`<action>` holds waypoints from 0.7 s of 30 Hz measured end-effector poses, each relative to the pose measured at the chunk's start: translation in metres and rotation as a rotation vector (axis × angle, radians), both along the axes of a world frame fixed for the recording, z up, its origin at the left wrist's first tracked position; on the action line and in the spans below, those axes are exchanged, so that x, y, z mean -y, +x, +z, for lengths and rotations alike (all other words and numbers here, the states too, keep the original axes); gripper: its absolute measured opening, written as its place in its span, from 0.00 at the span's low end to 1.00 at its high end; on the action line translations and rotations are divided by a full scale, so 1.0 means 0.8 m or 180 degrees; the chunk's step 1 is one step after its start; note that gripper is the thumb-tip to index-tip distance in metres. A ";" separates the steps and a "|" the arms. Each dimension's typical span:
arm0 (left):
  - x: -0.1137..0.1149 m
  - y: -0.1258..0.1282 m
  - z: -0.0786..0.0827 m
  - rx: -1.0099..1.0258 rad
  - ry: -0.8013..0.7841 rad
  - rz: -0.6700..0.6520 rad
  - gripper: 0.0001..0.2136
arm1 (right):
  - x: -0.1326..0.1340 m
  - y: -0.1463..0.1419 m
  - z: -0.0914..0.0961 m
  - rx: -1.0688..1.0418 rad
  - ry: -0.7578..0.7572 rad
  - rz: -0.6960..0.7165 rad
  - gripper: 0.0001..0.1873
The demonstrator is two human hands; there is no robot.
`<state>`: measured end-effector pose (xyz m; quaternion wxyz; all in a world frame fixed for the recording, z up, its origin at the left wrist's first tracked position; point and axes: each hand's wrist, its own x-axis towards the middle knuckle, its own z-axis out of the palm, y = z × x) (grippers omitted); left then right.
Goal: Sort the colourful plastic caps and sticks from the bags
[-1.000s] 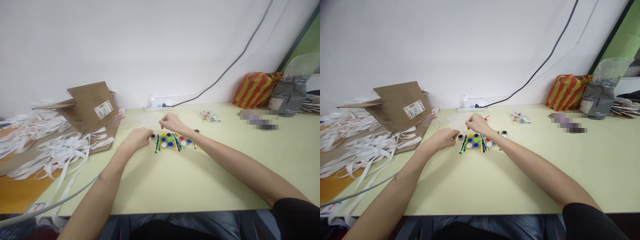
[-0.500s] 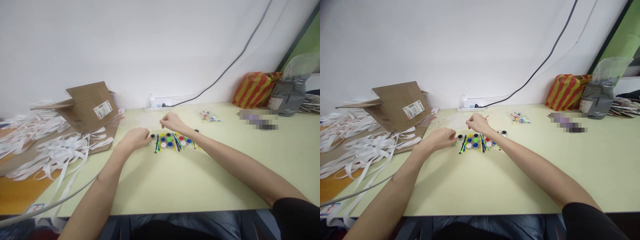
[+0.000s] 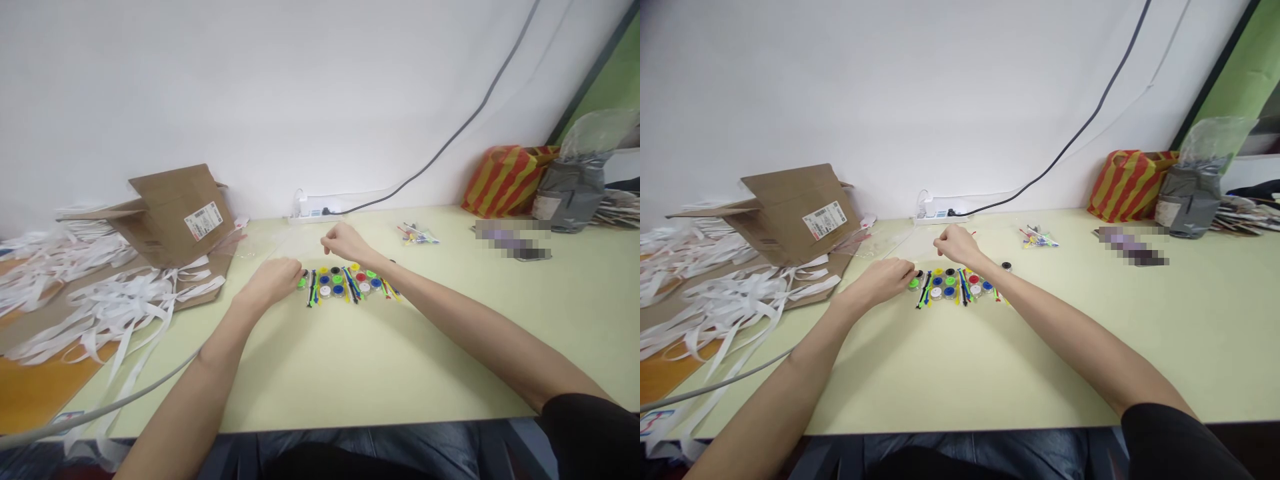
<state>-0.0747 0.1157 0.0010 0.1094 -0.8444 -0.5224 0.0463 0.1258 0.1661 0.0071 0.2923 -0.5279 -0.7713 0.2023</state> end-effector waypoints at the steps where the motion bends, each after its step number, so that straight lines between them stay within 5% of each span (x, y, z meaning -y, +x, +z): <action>1: -0.001 0.000 -0.001 -0.0002 0.0030 0.0006 0.21 | -0.005 0.003 -0.001 0.0061 0.0036 -0.0047 0.16; 6: -0.008 -0.001 -0.007 0.0079 0.0307 0.0135 0.21 | -0.042 0.046 -0.010 0.0485 0.0543 -0.0604 0.19; 10: -0.014 -0.001 -0.012 0.0243 0.0518 0.0156 0.17 | -0.062 0.082 -0.014 0.0816 0.0469 -0.0145 0.31; 14: -0.013 0.002 -0.013 0.0479 0.0555 0.0109 0.16 | -0.063 0.081 -0.029 0.1589 0.0403 0.0143 0.38; 21: -0.008 0.009 -0.010 0.0887 0.0724 0.0102 0.15 | -0.049 0.070 -0.047 0.2127 0.0295 -0.0069 0.25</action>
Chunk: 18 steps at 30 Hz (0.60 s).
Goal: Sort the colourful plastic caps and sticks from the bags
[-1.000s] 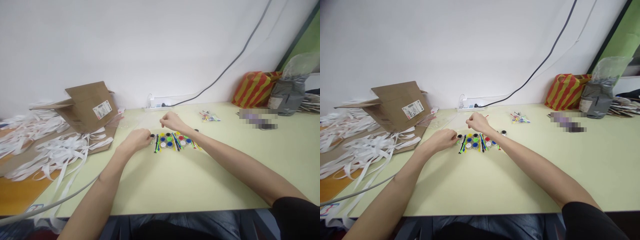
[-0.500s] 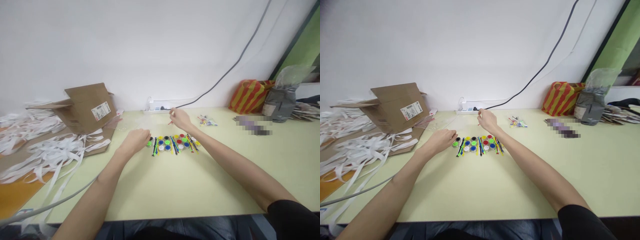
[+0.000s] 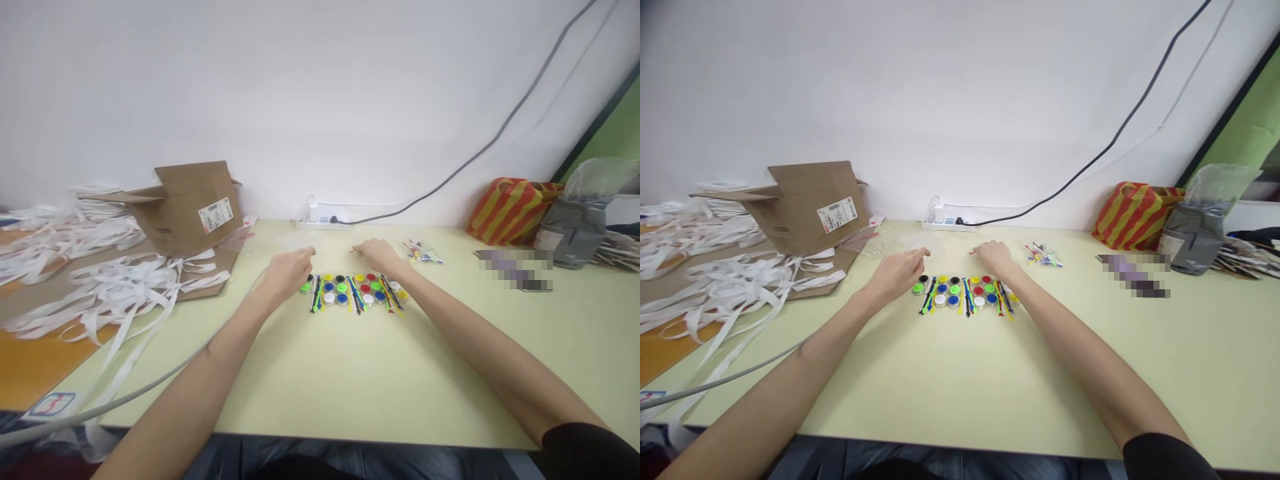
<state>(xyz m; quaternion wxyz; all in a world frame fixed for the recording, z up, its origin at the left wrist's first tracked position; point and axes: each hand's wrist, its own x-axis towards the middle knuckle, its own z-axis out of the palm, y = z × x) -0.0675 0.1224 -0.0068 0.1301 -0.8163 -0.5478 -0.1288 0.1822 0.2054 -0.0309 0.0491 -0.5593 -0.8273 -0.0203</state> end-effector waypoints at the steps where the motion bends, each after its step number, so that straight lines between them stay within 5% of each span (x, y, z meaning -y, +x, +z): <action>1: 0.000 0.001 0.001 0.0059 0.0024 -0.0010 0.15 | 0.002 0.001 0.002 0.0005 0.0041 -0.0090 0.22; 7: 0.004 0.011 -0.002 0.0601 0.0188 -0.0294 0.15 | 0.013 -0.006 0.040 -0.0251 0.0259 -0.0355 0.09; 12: 0.012 0.024 -0.011 0.1208 0.0112 -0.0969 0.22 | 0.072 -0.031 0.074 -0.1907 0.0119 0.0804 0.10; 15: 0.026 0.037 -0.009 0.1358 0.0135 -0.1346 0.18 | 0.131 -0.032 0.071 -0.2047 0.0425 0.1255 0.05; 18: 0.043 0.056 -0.003 0.1023 0.0407 -0.1704 0.10 | 0.173 -0.017 0.050 -0.1849 0.0704 0.1249 0.04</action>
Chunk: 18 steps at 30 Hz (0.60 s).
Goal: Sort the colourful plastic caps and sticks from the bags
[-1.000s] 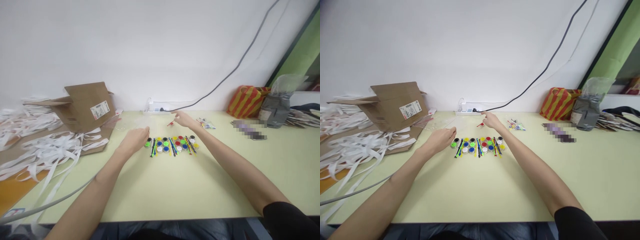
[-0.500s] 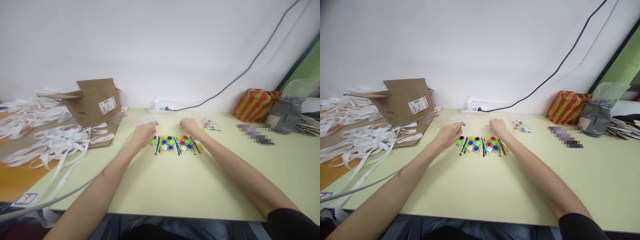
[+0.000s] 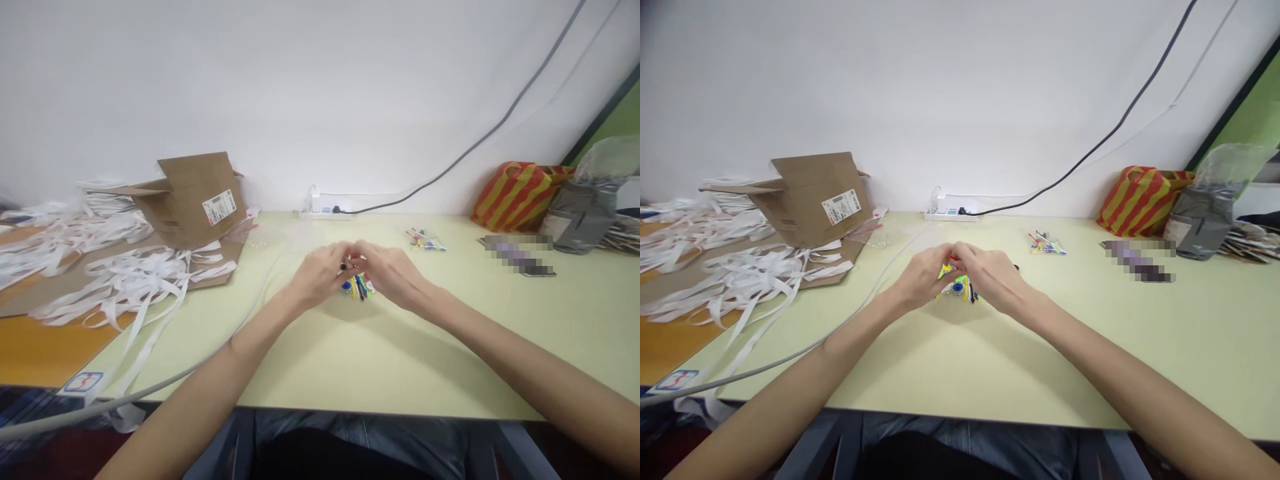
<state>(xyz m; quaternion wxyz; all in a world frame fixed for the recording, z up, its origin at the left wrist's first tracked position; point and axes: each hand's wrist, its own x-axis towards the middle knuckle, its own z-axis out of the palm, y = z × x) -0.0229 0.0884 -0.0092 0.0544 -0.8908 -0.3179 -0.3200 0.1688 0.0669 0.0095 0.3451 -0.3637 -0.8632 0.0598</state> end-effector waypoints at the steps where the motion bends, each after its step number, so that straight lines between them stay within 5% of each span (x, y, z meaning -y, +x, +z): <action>1: 0.005 0.007 0.001 -0.0100 0.0169 -0.0019 0.09 | 0.008 0.007 -0.008 -0.0148 -0.0020 -0.0047 0.05; 6: 0.017 0.029 -0.004 -0.0448 0.0638 -0.0053 0.10 | 0.022 0.021 -0.034 -0.1311 -0.0703 0.0188 0.10; 12: 0.018 0.023 -0.005 -0.0285 -0.0040 -0.0512 0.03 | 0.031 0.019 -0.020 -0.2011 -0.1840 0.1031 0.16; 18: -0.005 -0.014 0.019 -0.0218 -0.0226 0.0000 0.04 | 0.017 0.032 -0.020 -0.2291 -0.2008 0.0857 0.20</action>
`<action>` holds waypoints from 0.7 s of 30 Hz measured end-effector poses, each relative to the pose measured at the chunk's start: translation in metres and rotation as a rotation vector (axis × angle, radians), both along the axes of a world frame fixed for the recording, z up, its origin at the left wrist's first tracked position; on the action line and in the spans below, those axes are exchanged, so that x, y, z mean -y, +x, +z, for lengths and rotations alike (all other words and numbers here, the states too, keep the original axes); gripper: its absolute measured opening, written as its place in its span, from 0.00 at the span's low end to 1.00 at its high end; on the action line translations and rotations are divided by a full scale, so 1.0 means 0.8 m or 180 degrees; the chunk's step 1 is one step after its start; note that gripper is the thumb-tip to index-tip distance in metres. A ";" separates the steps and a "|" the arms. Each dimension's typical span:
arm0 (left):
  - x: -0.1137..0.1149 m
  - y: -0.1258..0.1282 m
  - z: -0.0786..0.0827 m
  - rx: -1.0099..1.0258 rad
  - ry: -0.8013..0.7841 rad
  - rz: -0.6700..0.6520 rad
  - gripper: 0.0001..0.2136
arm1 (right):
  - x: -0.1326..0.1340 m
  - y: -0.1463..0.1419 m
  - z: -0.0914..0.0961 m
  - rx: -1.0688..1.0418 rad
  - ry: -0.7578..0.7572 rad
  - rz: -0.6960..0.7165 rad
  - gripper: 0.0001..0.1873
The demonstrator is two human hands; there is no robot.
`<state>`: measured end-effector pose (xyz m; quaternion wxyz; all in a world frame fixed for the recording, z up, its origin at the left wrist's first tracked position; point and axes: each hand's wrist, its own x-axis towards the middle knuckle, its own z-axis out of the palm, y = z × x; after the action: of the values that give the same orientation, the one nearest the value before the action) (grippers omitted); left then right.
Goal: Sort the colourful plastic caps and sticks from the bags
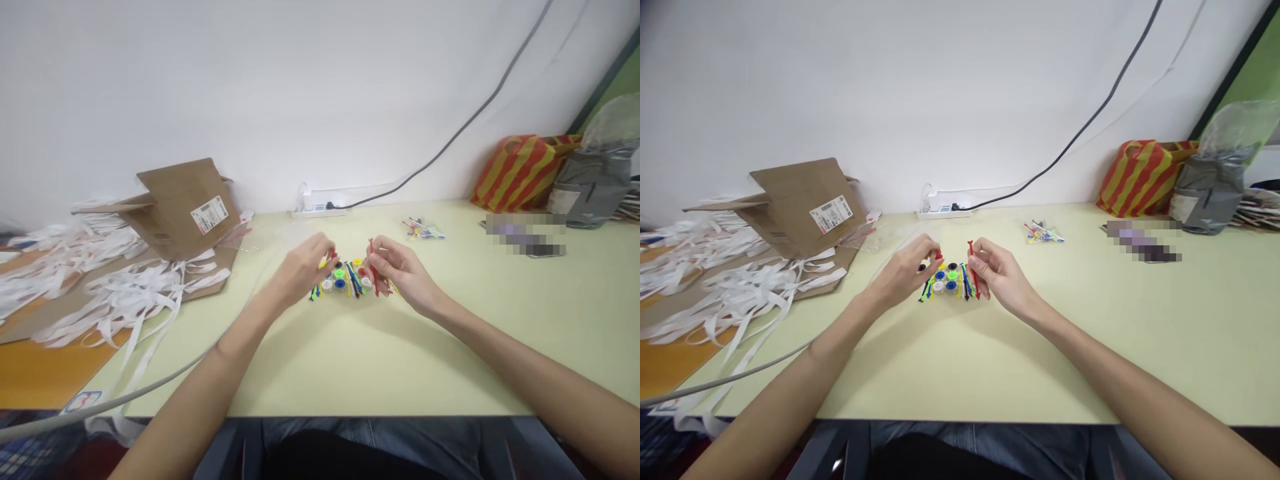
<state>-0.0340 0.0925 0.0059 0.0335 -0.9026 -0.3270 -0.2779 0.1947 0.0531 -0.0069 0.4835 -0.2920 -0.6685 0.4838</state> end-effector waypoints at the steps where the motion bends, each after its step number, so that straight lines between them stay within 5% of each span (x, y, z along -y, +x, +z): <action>1: -0.006 -0.009 0.003 -0.0071 -0.0070 0.0068 0.04 | -0.003 0.000 -0.003 -0.0058 -0.0027 -0.0111 0.20; 6: -0.024 -0.038 0.011 -0.0272 -0.0500 0.0269 0.06 | -0.014 -0.005 -0.014 -0.0218 -0.0099 -0.0436 0.21; 14: -0.016 -0.034 0.026 -0.0435 -0.1586 0.0336 0.11 | -0.012 -0.002 -0.013 -0.0175 0.0143 -0.0576 0.20; 18: -0.012 -0.049 0.040 -0.0425 -0.1494 0.0242 0.10 | -0.010 -0.005 -0.015 -0.0147 0.0131 -0.0594 0.20; 21: -0.007 -0.069 0.031 -0.0010 -0.1297 0.0108 0.09 | -0.009 -0.007 -0.018 -0.0097 0.0171 -0.0607 0.19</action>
<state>-0.0890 0.0984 0.0305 -0.1446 -0.8855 -0.3915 -0.2039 0.1890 0.0605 -0.0211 0.5451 -0.3338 -0.6430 0.4219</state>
